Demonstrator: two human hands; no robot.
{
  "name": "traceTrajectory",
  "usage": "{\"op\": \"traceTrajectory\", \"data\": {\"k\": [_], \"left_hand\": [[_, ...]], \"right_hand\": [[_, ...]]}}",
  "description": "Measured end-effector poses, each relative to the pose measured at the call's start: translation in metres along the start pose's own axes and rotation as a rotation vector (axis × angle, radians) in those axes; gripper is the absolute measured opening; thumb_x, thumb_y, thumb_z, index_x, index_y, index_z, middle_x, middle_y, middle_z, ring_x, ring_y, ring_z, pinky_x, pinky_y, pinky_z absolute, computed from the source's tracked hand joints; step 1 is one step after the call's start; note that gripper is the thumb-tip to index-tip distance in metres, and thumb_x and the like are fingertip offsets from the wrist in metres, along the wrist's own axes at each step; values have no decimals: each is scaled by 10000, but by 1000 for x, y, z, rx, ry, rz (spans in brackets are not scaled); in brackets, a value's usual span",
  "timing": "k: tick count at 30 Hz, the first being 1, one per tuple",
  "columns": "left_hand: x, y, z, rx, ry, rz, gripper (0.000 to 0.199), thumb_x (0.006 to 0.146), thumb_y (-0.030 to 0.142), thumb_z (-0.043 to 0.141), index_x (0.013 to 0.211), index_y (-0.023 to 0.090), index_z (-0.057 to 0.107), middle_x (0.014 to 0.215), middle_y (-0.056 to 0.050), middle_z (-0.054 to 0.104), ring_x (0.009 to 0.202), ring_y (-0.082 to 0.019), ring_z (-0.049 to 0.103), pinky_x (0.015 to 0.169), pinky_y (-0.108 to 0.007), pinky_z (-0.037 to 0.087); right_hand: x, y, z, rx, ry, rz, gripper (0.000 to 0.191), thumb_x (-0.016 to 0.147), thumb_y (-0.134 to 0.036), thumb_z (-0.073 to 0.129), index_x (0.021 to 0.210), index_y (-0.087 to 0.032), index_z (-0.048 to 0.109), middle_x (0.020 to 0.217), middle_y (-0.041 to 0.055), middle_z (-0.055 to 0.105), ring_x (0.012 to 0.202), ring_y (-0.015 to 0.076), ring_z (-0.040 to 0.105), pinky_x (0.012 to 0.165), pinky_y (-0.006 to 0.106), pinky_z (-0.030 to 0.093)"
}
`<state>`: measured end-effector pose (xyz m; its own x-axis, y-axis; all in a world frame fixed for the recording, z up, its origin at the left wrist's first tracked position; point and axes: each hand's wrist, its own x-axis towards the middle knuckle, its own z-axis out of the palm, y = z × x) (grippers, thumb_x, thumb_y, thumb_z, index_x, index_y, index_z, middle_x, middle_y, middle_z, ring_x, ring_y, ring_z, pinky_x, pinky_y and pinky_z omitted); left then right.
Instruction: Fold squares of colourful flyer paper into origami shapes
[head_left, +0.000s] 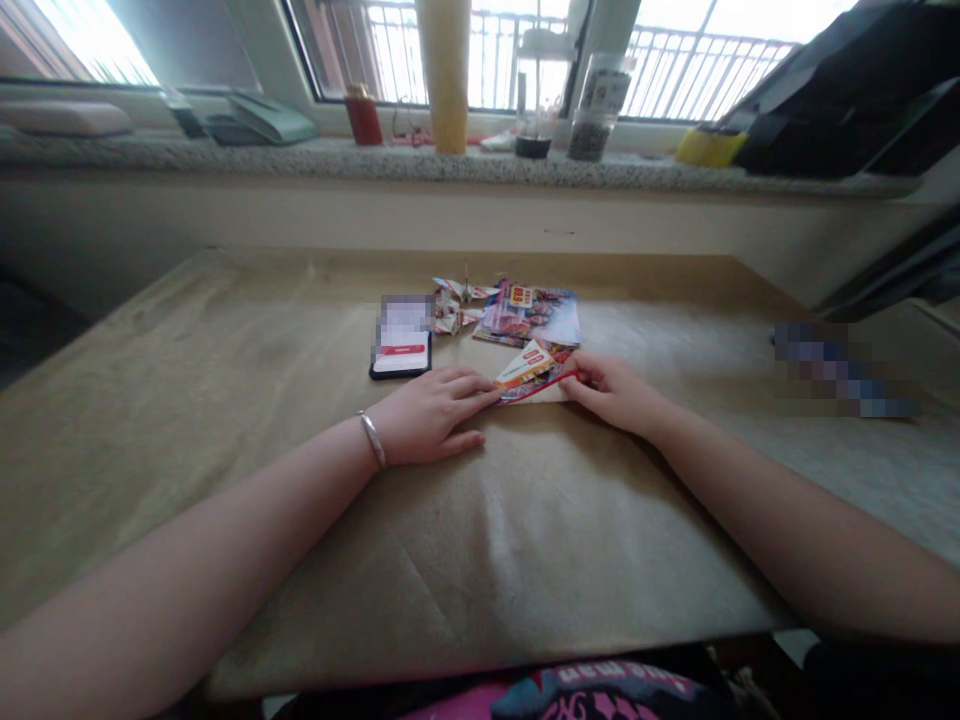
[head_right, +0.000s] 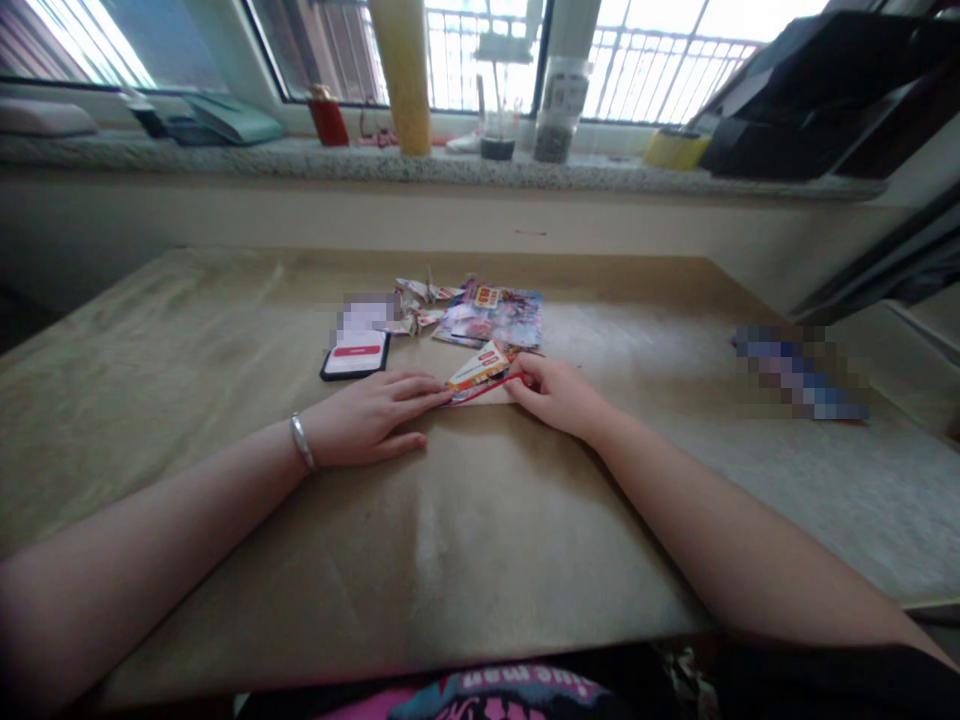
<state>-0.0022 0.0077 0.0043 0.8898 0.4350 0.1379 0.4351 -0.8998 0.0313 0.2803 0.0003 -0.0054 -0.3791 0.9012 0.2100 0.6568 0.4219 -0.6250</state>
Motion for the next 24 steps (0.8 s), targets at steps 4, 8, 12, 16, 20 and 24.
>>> {"op": "traceTrajectory", "data": {"k": [4,8,12,16,20,24], "left_hand": [[-1,2,-2,-82,-4,-11,504,900,365,503,1350,146,450,1350,-139,518,1248,-248,484,1055,-373,396],[-3,3,-3,-115,-2,-20,596,878,384,531,1391,117,385,1357,-175,492,1254,-259,482,1039,-362,410],[-3,2,-3,-105,-16,24,612,876,392,540,1408,142,369,1385,-151,482,1291,-268,440,1065,-385,385],[-2,1,-2,-105,-32,66,574,896,399,515,1400,153,396,1416,-121,470,1314,-275,412,1089,-422,367],[0,1,-1,-69,-27,75,548,913,392,488,1396,142,418,1407,-128,478,1297,-282,426,1079,-439,384],[1,2,-1,-25,-26,75,514,927,378,458,1378,131,452,1367,-146,507,1261,-281,459,1060,-432,408]], "right_hand": [[3,3,-1,-33,81,76,199,832,-361,480,745,-194,545,572,-27,502,534,118,449,501,241,339],[4,7,-1,-34,110,136,189,818,-368,500,743,-200,546,585,-21,520,532,122,445,488,242,331],[5,12,1,-24,85,194,214,815,-406,514,759,-202,549,620,-12,551,554,128,470,492,241,341],[5,11,1,-111,55,215,226,814,-409,524,713,-207,533,622,-10,561,563,131,484,506,248,336],[5,5,1,-242,50,199,212,831,-390,513,721,-209,532,638,-5,570,564,132,477,511,255,312],[6,1,2,-334,26,156,200,846,-363,491,726,-207,524,712,16,594,605,140,483,538,261,313]]}}
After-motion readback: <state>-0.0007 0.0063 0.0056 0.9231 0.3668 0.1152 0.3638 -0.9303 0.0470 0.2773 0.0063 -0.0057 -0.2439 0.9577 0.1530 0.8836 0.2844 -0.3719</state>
